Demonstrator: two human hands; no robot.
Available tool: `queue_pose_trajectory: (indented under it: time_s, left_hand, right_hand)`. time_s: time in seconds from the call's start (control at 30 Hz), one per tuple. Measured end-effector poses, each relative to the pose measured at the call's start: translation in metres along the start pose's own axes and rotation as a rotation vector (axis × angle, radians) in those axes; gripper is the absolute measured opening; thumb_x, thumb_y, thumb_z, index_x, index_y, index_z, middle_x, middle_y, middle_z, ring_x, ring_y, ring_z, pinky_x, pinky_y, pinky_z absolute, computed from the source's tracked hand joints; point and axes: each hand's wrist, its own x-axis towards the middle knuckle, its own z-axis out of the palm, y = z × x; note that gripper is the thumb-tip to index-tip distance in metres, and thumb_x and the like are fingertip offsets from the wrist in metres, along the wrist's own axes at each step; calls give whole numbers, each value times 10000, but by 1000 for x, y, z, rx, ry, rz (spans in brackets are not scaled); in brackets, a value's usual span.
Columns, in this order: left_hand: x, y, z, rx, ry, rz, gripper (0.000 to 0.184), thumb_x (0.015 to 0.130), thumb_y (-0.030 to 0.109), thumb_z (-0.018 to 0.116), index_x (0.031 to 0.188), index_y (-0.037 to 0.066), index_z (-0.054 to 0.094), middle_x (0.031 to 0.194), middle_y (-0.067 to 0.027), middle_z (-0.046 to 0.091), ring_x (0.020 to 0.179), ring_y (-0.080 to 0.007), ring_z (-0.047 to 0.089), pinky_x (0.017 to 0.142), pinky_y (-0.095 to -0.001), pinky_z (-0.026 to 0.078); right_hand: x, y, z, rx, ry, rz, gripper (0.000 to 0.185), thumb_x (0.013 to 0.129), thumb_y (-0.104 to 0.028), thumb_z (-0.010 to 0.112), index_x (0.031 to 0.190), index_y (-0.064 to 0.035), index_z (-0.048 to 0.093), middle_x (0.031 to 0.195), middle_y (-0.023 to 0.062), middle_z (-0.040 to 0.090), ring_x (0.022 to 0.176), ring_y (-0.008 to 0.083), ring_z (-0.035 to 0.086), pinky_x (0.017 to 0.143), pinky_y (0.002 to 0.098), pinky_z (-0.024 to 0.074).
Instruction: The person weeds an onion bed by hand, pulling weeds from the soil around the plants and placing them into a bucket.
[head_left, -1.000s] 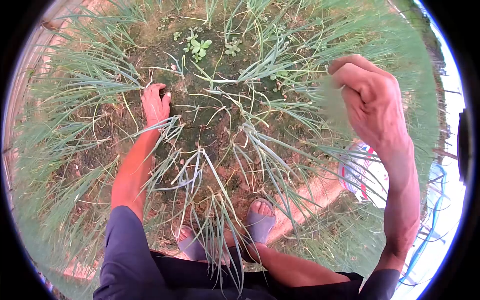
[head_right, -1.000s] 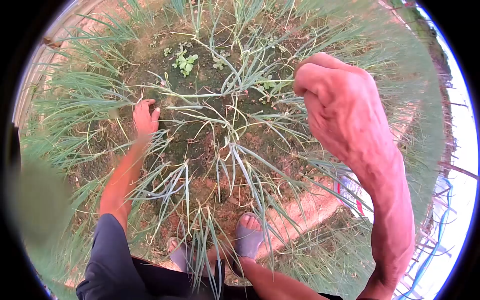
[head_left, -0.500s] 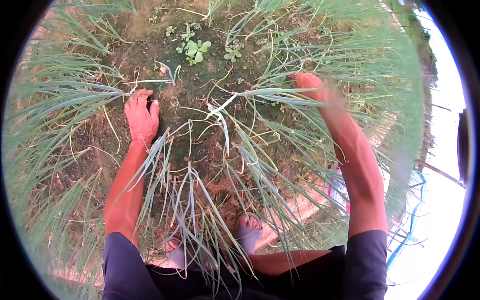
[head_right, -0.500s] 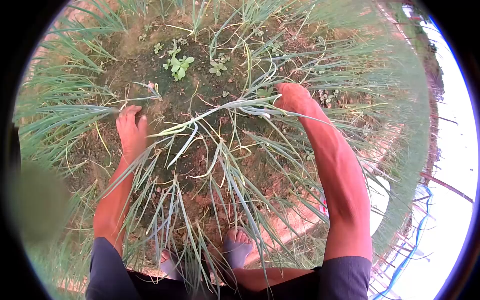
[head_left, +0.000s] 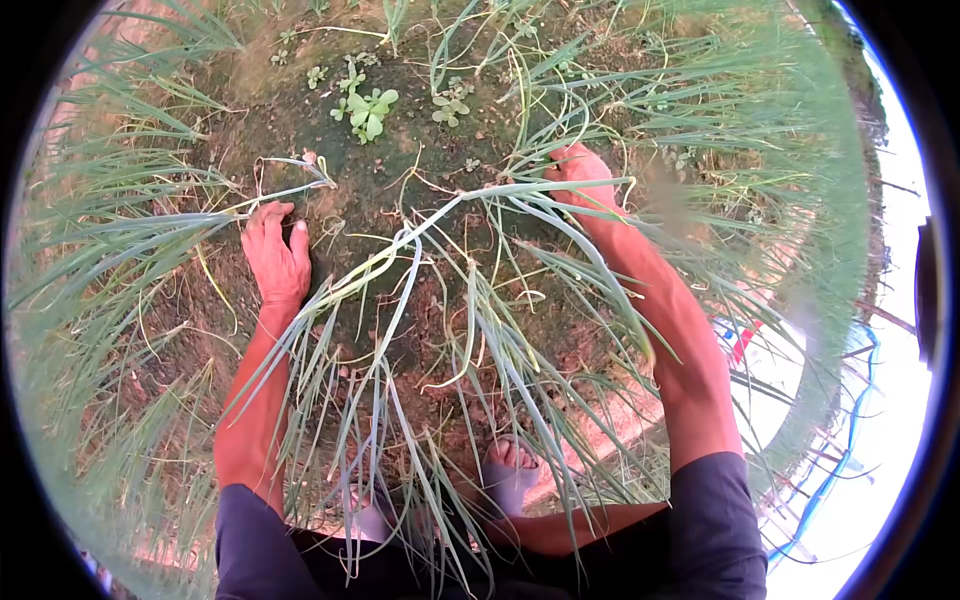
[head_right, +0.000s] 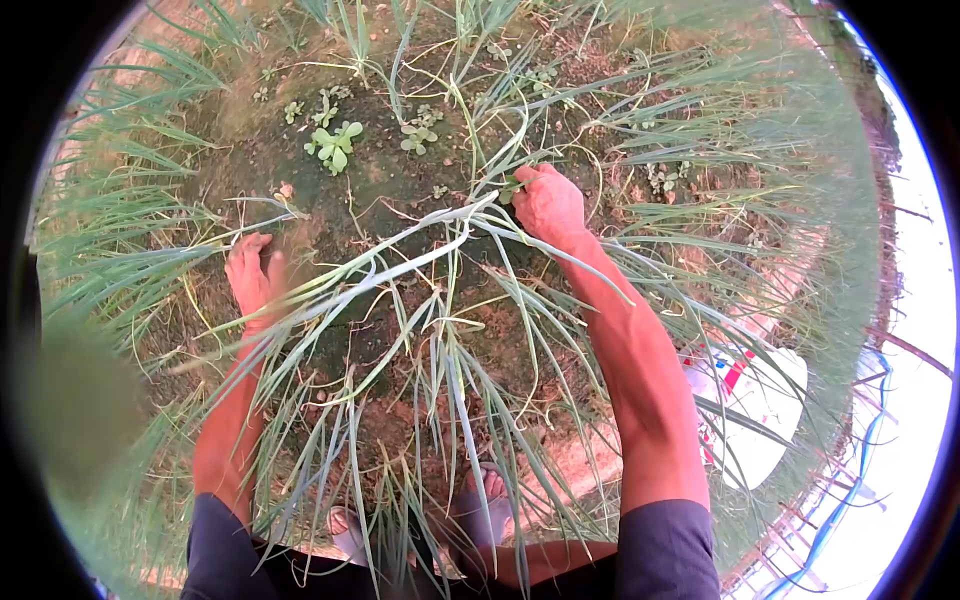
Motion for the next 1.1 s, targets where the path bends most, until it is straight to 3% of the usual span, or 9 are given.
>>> queue_pose_trajectory:
  time_s: [0.2, 0.33, 0.4, 0.5, 0.63, 0.8, 0.93, 1.0, 1.1]
  left_hand:
    - [1, 2, -3, 0, -17, -15, 308, 882, 188, 631, 1172, 88, 603, 1245, -116, 566, 1216, -309, 481, 1037, -439, 322]
    - [1, 1, -1, 1, -10, -6, 306, 888, 201, 625, 1173, 93, 601, 1243, -115, 567, 1211, -309, 481, 1030, -442, 325]
    - [0, -2, 0, 5, -6, 20, 303, 890, 204, 623, 1173, 96, 602, 1238, -113, 569, 1206, -311, 485, 1025, -444, 328]
    - [0, -3, 3, -10, 12, 25, 300, 883, 208, 630, 1158, 93, 609, 1217, -110, 583, 1182, -320, 502, 1008, -448, 339]
    - [1, -6, 3, -5, 20, 40, 301, 877, 210, 636, 1153, 95, 611, 1208, -120, 588, 1175, -325, 508, 1001, -450, 345]
    - [1, -1, 1, -9, 8, 10, 300, 877, 201, 636, 1153, 86, 612, 1216, -125, 582, 1187, -321, 501, 1006, -450, 343]
    - [2, 1, -4, 7, -15, -7, 297, 877, 190, 634, 1154, 82, 612, 1228, -131, 573, 1199, -317, 492, 1009, -443, 342]
    - [2, 2, -3, -4, -15, -10, 298, 876, 185, 635, 1154, 81, 609, 1225, -131, 575, 1196, -317, 495, 1009, -441, 341]
    - [2, 4, -5, -4, -31, -29, 300, 873, 174, 637, 1156, 79, 606, 1217, -133, 577, 1176, -318, 503, 1008, -438, 342]
  right_hand:
    - [-4, -13, -5, -167, 83, -3, 175, 851, -92, 546, 1015, -57, 597, 1018, 227, 638, 828, 427, 674, 710, 516, 554]
    - [-1, -15, -12, -270, -9, -31, 175, 866, -127, 544, 1002, -28, 591, 1002, 245, 650, 816, 409, 685, 704, 506, 560]
    - [-8, -18, -29, -157, 154, 8, 173, 868, -139, 550, 993, -29, 595, 1001, 251, 652, 824, 404, 683, 721, 483, 559]
    - [12, 35, -7, 154, 100, 54, 158, 864, -150, 548, 945, -35, 622, 847, 203, 688, 812, 393, 679, 741, 455, 557]
    - [-14, -2, -46, 83, -146, -276, 132, 840, -166, 577, 851, -70, 668, 825, 179, 694, 812, 371, 691, 708, 456, 562]
    - [-29, -28, -26, -528, -163, -407, 120, 805, -162, 622, 854, -115, 720, 869, 125, 688, 832, 284, 700, 702, 417, 559]
    - [-39, -36, -23, -654, -122, -421, 117, 796, -159, 636, 846, -76, 702, 887, 139, 685, 831, 282, 695, 676, 407, 557]
    - [-31, -13, -12, -516, -149, -499, 123, 801, -160, 629, 845, -55, 675, 878, 140, 680, 834, 293, 692, 679, 400, 557]
    - [-24, 1, -9, -194, -25, -140, 130, 835, -147, 598, 915, -54, 643, 882, 150, 667, 837, 331, 681, 681, 392, 550]
